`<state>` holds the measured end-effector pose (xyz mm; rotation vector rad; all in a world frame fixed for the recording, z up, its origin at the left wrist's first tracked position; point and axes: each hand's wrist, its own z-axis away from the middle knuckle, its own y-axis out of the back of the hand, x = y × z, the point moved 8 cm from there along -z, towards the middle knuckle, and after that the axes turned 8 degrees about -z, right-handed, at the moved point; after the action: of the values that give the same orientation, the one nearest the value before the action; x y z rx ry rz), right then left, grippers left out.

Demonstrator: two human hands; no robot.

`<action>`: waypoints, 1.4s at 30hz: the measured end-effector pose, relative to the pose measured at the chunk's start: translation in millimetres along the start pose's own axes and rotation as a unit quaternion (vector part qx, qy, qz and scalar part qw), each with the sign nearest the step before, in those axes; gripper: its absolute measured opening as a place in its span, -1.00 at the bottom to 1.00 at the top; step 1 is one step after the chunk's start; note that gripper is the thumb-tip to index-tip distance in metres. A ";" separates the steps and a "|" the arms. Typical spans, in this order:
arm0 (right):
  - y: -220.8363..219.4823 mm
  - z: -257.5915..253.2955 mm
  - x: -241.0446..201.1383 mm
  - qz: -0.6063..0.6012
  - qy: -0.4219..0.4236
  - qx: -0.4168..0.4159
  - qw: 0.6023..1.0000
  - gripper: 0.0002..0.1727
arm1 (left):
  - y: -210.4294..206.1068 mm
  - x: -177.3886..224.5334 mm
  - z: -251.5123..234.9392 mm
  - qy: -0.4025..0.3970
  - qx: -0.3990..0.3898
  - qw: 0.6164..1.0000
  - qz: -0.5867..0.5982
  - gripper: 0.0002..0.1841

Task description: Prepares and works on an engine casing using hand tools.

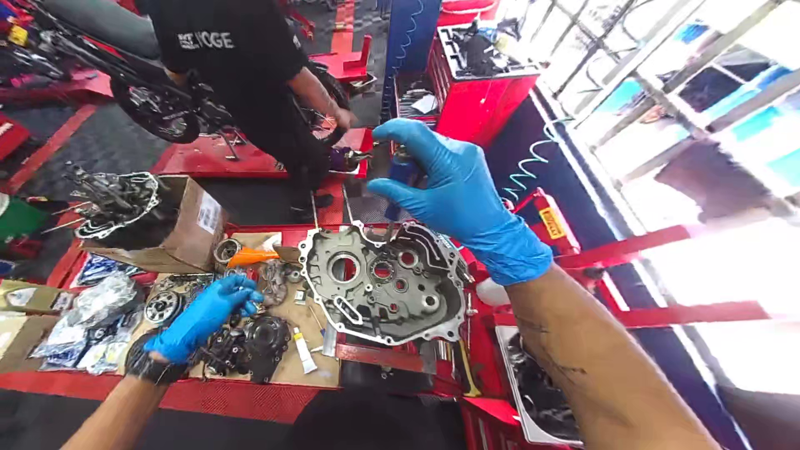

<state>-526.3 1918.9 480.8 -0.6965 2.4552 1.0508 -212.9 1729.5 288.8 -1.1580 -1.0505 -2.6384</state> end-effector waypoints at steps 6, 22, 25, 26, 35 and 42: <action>0.0 -8.1 0.2 -0.008 0.026 -0.104 0.994 -0.33 | -38.9 27.9 62.4 -0.038 0.082 0.996 0.018 -0.77; 7.0 -6.1 2.7 -0.030 0.085 -0.155 0.984 -0.40 | -114.2 93.6 107.3 -0.176 0.144 0.970 0.084 -0.75; 2.7 -5.1 0.8 -0.106 0.085 -0.241 0.961 -0.31 | -113.7 97.5 102.2 -0.186 0.146 0.966 0.107 -0.77; 1.8 -4.8 1.8 -0.136 0.081 -0.248 0.956 -0.28 | -114.1 98.5 100.3 -0.190 0.145 0.965 0.109 -0.78; 3.0 -2.1 3.0 -0.175 0.085 -0.196 0.961 -0.33 | -117.8 107.9 75.5 -0.218 0.120 0.964 0.097 -0.81; 0.3 -9.8 5.2 -0.162 0.064 -0.258 0.950 -0.30 | -119.3 117.5 65.9 -0.228 0.115 0.963 0.087 -0.82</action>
<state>-532.0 1910.2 484.6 -1.3143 2.0607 1.5583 -294.0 1883.9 332.9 -1.7529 -1.2113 -2.0958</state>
